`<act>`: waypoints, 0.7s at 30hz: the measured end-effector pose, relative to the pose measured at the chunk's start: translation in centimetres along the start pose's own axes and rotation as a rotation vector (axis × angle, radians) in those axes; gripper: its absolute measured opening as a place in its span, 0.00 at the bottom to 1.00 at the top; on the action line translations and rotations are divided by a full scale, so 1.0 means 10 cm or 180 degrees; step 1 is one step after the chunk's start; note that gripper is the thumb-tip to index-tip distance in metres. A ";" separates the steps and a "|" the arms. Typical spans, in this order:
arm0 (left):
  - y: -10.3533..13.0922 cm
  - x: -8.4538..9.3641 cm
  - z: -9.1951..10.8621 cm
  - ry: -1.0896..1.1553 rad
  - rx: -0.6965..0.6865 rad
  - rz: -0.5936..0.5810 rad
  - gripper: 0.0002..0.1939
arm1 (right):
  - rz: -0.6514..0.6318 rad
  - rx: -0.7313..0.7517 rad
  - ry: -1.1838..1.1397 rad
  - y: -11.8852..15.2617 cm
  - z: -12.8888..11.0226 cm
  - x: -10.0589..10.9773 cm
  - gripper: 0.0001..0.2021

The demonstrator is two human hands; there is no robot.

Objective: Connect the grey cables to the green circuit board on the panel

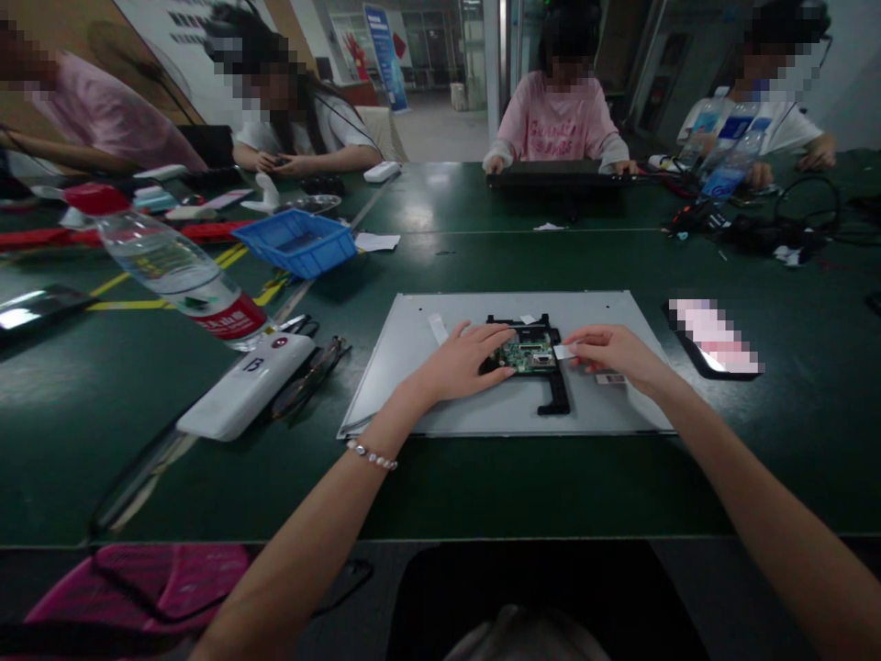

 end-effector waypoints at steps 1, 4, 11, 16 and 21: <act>-0.01 0.01 0.02 -0.0043 0.0021 0.0044 0.28 | 0.0011 0.0007 0.0068 -0.01 0.01 -0.01 0.10; -0.04 0.01 0.12 -0.0111 0.0028 0.0201 0.27 | 0.0038 0.0096 0.0295 -0.03 0.05 -0.03 0.09; -0.15 -0.08 0.50 -0.0224 -0.0350 0.0210 0.22 | -0.0121 0.0418 0.0457 -0.05 0.06 -0.02 0.09; -0.18 -0.16 0.57 -0.0275 -0.0404 0.0144 0.20 | -0.0196 0.0633 0.0575 -0.05 0.06 -0.03 0.08; -0.19 -0.18 0.56 -0.0221 -0.0416 0.0175 0.18 | -0.0101 0.0826 0.0767 -0.04 0.05 -0.05 0.08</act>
Point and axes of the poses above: each hand's wrist, its own y-axis away from the middle knuckle, its own x-axis out of the back of the hand, z = x × y, the point moved 1 cm from there along -y, towards the middle knuckle, and after that the axes turned 10 degrees about z, right-handed, at the moved point
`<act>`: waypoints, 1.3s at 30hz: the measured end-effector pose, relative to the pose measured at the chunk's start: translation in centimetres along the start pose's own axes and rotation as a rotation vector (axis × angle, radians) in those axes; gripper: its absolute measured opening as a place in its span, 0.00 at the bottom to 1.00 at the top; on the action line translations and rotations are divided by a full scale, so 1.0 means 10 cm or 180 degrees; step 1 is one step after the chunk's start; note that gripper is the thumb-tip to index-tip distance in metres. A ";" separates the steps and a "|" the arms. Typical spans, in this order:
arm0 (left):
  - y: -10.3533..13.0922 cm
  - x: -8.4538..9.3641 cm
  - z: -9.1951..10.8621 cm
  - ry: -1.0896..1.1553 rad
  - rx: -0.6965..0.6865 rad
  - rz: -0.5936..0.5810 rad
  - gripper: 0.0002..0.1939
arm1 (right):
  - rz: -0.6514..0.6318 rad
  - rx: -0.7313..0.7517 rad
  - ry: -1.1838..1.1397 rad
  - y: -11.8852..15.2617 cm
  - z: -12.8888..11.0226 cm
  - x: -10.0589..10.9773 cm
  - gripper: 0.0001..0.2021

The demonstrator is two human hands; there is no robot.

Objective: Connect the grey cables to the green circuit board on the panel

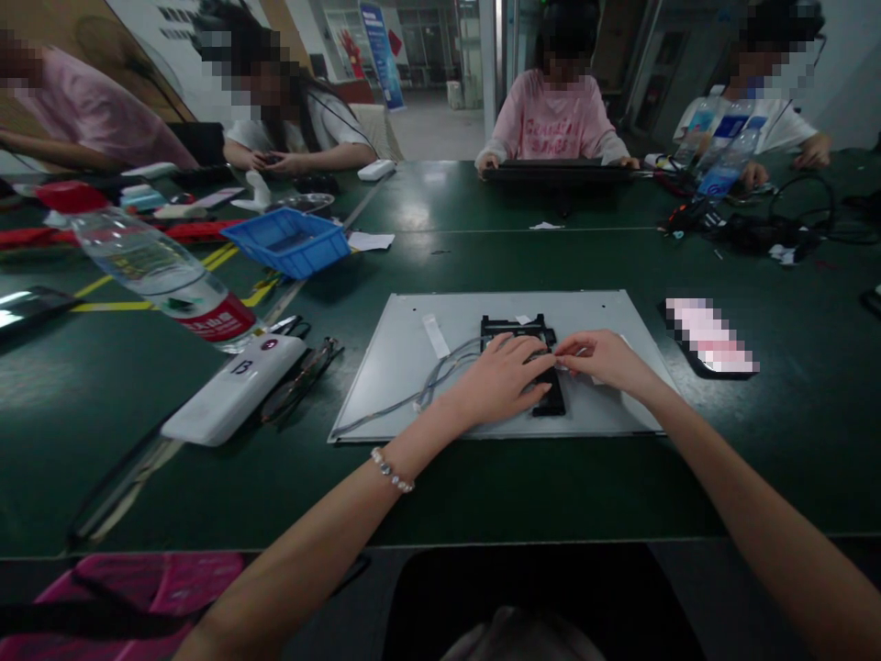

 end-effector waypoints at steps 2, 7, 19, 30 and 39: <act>0.00 0.00 0.01 0.0007 0.0007 0.0004 0.17 | 0.0060 0.0066 0.0126 0.01 -0.02 0.00 0.08; -0.01 -0.02 0.00 -0.0046 0.0017 -0.0026 0.17 | 0.0233 0.0245 0.0391 0.00 -0.01 0.00 0.10; 0.01 0.10 -0.08 -0.0156 0.0178 0.0206 0.21 | 0.0533 0.0141 0.0059 0.01 -0.07 0.10 0.10; 0.47 0.33 -1.33 -0.0142 0.1901 0.1276 0.15 | 0.0389 0.0224 0.0175 0.04 -0.12 0.09 0.09; 0.61 0.17 -1.61 0.0721 0.2011 0.0582 0.14 | 0.0373 0.0275 0.0215 0.01 -0.04 0.09 0.09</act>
Point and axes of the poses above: each hand's wrist, its own y-axis away from the middle knuckle, its own x-axis out of the back of the hand, z = x × y, the point moved 1 cm from there along -y, towards the middle knuckle, and after that the axes turned 10 degrees about z, right-handed, at the moved point
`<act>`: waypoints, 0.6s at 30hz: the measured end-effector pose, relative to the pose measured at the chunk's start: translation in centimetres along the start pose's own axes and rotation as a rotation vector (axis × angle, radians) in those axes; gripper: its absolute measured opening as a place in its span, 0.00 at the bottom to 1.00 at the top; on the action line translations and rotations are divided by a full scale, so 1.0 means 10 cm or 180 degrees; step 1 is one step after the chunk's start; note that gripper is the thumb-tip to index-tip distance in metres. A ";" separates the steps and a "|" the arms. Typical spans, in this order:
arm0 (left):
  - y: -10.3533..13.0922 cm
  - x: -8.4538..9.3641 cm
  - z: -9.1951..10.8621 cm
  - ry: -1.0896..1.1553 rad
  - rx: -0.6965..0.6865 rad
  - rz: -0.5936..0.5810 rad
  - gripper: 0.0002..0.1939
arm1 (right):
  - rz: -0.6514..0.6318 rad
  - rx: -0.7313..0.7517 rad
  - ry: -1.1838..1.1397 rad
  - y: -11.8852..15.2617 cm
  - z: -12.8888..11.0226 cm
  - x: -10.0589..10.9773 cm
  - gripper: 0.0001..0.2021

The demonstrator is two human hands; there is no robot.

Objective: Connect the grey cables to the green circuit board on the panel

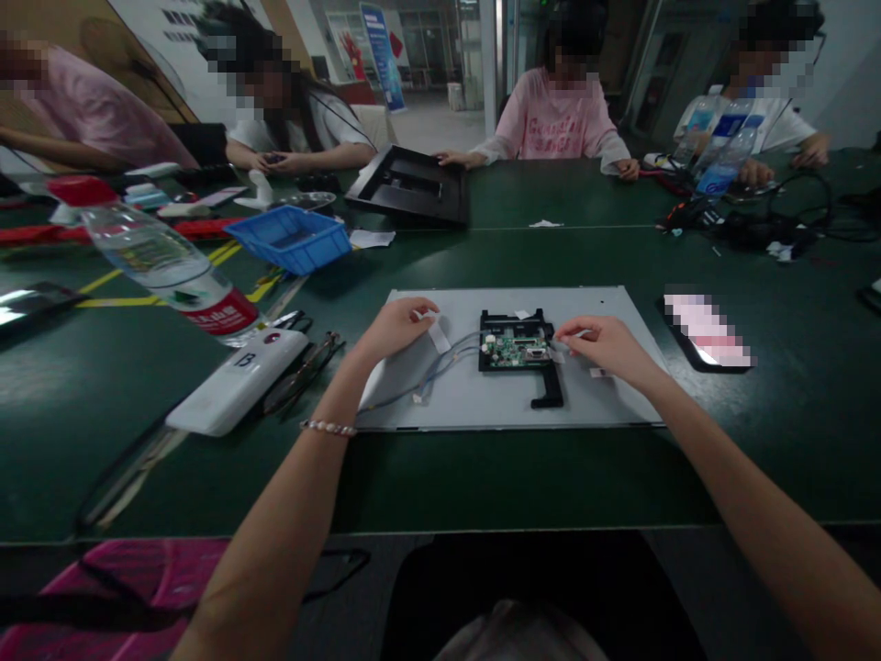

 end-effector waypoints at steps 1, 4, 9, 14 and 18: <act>0.00 0.00 0.01 0.0057 0.0011 -0.0010 0.13 | -0.0015 0.0001 0.0001 0.00 0.00 0.00 0.09; 0.00 0.02 0.06 0.0266 0.0083 0.0096 0.12 | -0.0022 -0.0005 0.0023 0.00 0.00 -0.01 0.09; 0.02 0.10 0.22 0.0908 0.0264 0.0185 0.13 | -0.0019 0.0003 0.0003 0.00 0.01 -0.02 0.09; 0.04 0.09 0.31 0.0912 0.0090 -0.0308 0.11 | 0.0002 0.0015 0.0116 0.01 0.01 -0.02 0.09; 0.05 0.08 0.34 0.0491 -0.0039 -0.0450 0.12 | -0.0030 0.0028 0.0110 0.01 0.00 -0.01 0.10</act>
Point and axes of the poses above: each hand's wrist, its own y-axis away from the middle knuckle, its own x-axis out of the back of the hand, z = x × y, the point moved 1 cm from there along -y, towards the middle knuckle, and after that the axes turned 10 degrees about z, right-handed, at the moved point
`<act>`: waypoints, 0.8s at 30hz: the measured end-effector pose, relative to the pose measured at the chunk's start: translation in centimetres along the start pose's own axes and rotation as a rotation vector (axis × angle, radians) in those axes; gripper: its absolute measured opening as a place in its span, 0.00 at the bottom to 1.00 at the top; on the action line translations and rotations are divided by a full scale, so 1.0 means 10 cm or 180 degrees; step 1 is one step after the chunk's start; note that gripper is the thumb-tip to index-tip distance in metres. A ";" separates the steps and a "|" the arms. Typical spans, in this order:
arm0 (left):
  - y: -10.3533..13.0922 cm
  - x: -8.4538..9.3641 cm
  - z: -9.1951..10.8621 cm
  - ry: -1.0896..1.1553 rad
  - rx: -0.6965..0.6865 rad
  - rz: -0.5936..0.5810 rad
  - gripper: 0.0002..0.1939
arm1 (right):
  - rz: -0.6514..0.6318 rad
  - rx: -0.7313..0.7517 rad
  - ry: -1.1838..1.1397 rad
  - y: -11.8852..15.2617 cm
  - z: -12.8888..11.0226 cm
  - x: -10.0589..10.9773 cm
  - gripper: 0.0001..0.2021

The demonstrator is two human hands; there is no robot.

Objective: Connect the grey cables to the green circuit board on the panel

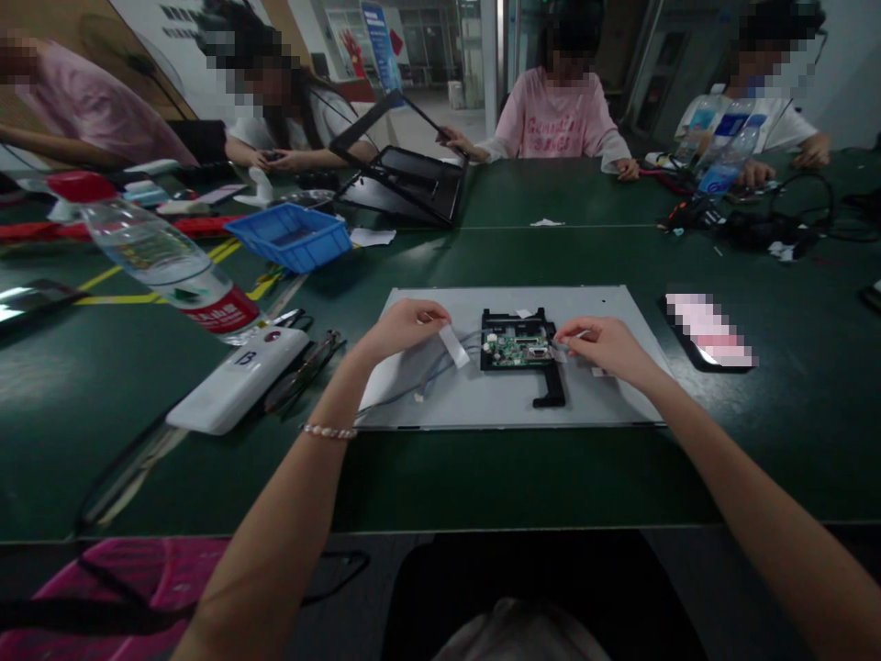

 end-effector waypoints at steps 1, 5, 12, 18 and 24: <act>0.00 0.00 0.02 -0.0090 -0.0020 0.0054 0.12 | -0.0001 0.0014 -0.0007 0.00 0.00 0.00 0.10; 0.01 0.04 0.15 -0.0368 -0.0272 0.0699 0.14 | -0.0018 0.0047 0.0021 0.01 -0.02 -0.01 0.10; 0.06 0.00 0.30 -0.0455 -0.0846 -0.0334 0.10 | -0.0012 0.0169 0.0115 0.01 -0.06 -0.02 0.09; 0.06 -0.08 0.09 -0.0721 -0.0812 -0.0765 0.16 | -0.0051 0.0247 0.0106 0.02 -0.06 -0.02 0.09; 0.05 -0.07 0.04 -0.0711 -0.0870 -0.0888 0.16 | -0.0150 0.0248 0.0087 0.03 -0.07 -0.04 0.11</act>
Point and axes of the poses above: each hand's wrist, its own y-axis away from the middle knuckle, its own x-axis out of the back of the hand, z = x × y, the point moved 1 cm from there along -y, towards the middle knuckle, and after that the axes turned 10 degrees about z, right-handed, at the moved point
